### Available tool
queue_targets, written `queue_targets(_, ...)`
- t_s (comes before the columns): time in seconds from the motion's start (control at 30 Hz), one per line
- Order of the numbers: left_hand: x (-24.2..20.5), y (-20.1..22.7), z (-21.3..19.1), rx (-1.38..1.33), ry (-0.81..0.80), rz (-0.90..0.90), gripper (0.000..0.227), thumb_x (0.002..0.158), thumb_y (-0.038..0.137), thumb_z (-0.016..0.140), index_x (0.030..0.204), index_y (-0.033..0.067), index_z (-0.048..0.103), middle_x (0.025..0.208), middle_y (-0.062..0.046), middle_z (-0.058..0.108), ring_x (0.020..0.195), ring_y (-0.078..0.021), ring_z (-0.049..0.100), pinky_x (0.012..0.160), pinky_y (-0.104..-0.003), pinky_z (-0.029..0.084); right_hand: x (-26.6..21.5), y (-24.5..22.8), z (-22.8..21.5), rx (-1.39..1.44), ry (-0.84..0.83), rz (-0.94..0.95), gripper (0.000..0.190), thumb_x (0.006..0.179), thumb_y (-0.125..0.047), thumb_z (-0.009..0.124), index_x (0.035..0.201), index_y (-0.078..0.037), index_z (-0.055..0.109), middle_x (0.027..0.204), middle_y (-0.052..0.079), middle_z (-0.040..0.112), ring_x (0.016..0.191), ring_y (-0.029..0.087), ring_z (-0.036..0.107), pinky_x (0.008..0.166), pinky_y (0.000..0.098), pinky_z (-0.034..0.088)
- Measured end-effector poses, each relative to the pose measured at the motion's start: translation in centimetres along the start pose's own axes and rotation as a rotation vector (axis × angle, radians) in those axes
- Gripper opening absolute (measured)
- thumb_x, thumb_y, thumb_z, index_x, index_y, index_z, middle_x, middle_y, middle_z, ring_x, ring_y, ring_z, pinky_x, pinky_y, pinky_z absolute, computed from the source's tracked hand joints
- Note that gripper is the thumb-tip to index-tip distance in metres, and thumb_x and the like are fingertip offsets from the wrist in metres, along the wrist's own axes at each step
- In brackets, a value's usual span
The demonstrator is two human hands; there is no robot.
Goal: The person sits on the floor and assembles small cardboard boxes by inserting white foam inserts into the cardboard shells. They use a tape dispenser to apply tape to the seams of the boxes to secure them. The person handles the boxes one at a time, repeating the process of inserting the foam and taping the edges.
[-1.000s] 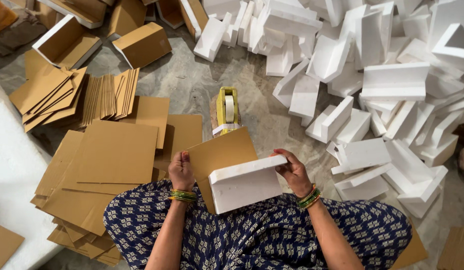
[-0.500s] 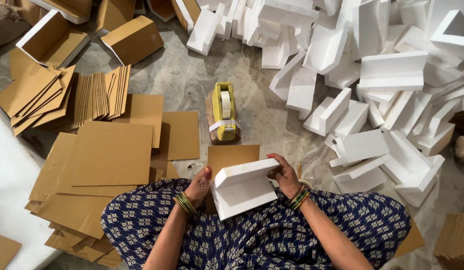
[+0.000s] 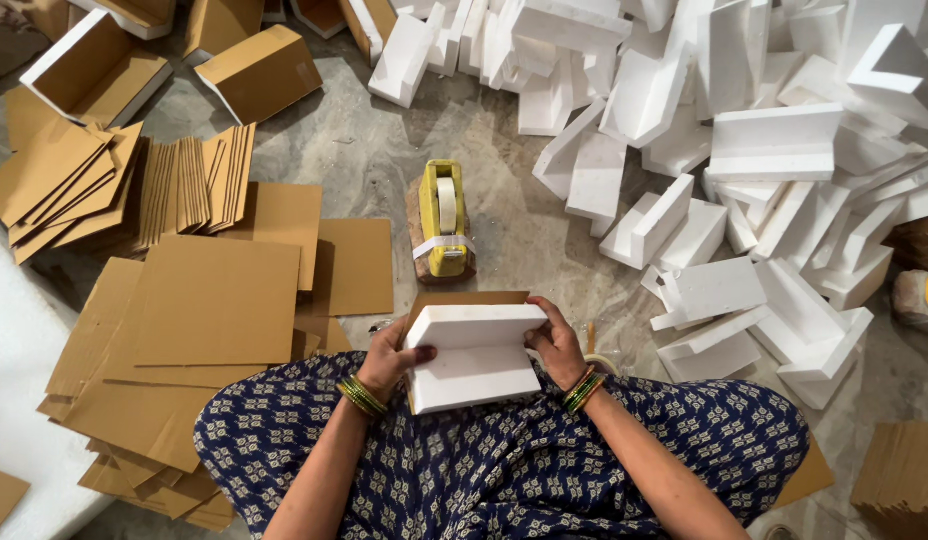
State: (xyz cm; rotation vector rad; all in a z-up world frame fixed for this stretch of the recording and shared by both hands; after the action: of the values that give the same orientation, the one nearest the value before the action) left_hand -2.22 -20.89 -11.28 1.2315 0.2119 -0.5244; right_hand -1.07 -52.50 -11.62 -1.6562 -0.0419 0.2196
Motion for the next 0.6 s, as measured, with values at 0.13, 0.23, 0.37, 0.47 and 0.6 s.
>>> queue_targets(0.13,1.5,-1.6,-1.8,-0.118,0.015,0.041,0.052,0.074,0.002,0.083,0.125,0.0002,0.07,0.105,-0.014,0.076,0.095,-0.0247,0.072,0.092,-0.049,0.061,1.7,-4.0,0.8,-0.41,0.101,-0.171,0.082,0.073,-0.011,0.081,0.146,-0.018,0.045,0.13,0.019,0.063,0.12,0.035,0.061,0.094,0.0471,0.058)
queue_targets(0.23,3.7,-2.1,-3.2,0.034,0.168,-0.026,0.054,0.07,0.001,0.081,0.123,0.0078,0.072,0.102,-0.01,0.078,0.094,-0.0251,0.072,0.091,-0.047,0.061,4.3,-7.0,0.5,-0.872,0.098,-0.534,0.094,0.061,-0.019,0.091,0.143,-0.014,0.045,0.142,0.029,0.052,0.135,0.042,0.046,0.11,0.0549,0.039)
queue_targets(0.37,5.8,-3.3,-3.3,0.164,0.133,-0.016,0.062,0.07,0.001,0.084,0.129,0.0115,0.066,0.108,-0.009,0.077,0.099,-0.0245,0.073,0.096,-0.043,0.059,8.1,-5.5,1.4,-1.05,-0.287,-0.463,0.072,0.072,-0.021,0.085,0.136,-0.019,0.051,0.139,0.013,0.062,0.129,0.026,0.054,0.11,0.0488,0.039)
queue_targets(0.47,7.9,-3.4,-2.8,0.227,0.171,0.021,0.066,0.071,0.003,0.083,0.134,0.0104,0.065,0.115,-0.014,0.075,0.1,-0.0258,0.072,0.094,-0.042,0.059,10.9,-2.1,2.3,-1.173,-0.383,-0.276,0.049,0.088,-0.012,0.072,0.134,-0.016,0.057,0.128,0.01,0.069,0.122,0.026,0.061,0.11,0.0437,0.046)
queue_targets(0.6,9.9,-5.3,-3.3,0.427,0.435,-0.062,0.081,0.074,0.018,0.086,0.143,0.0062,0.046,0.124,-0.022,0.067,0.105,-0.0318,0.07,0.095,-0.043,0.058,12.5,2.5,3.5,-1.232,-0.247,-0.39,0.041,0.083,0.006,0.062,0.12,-0.011,0.064,0.119,0.01,0.071,0.116,0.029,0.064,0.108,0.042,0.046)
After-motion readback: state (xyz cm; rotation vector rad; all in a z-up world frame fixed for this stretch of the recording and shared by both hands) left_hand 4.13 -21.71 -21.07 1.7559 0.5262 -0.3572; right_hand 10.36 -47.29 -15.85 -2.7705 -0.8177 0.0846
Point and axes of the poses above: each hand's wrist, its own x-axis towards the middle knuckle, its own z-axis out of the palm, y = z × x, the point moved 1 cm from there along x, towards the middle knuckle
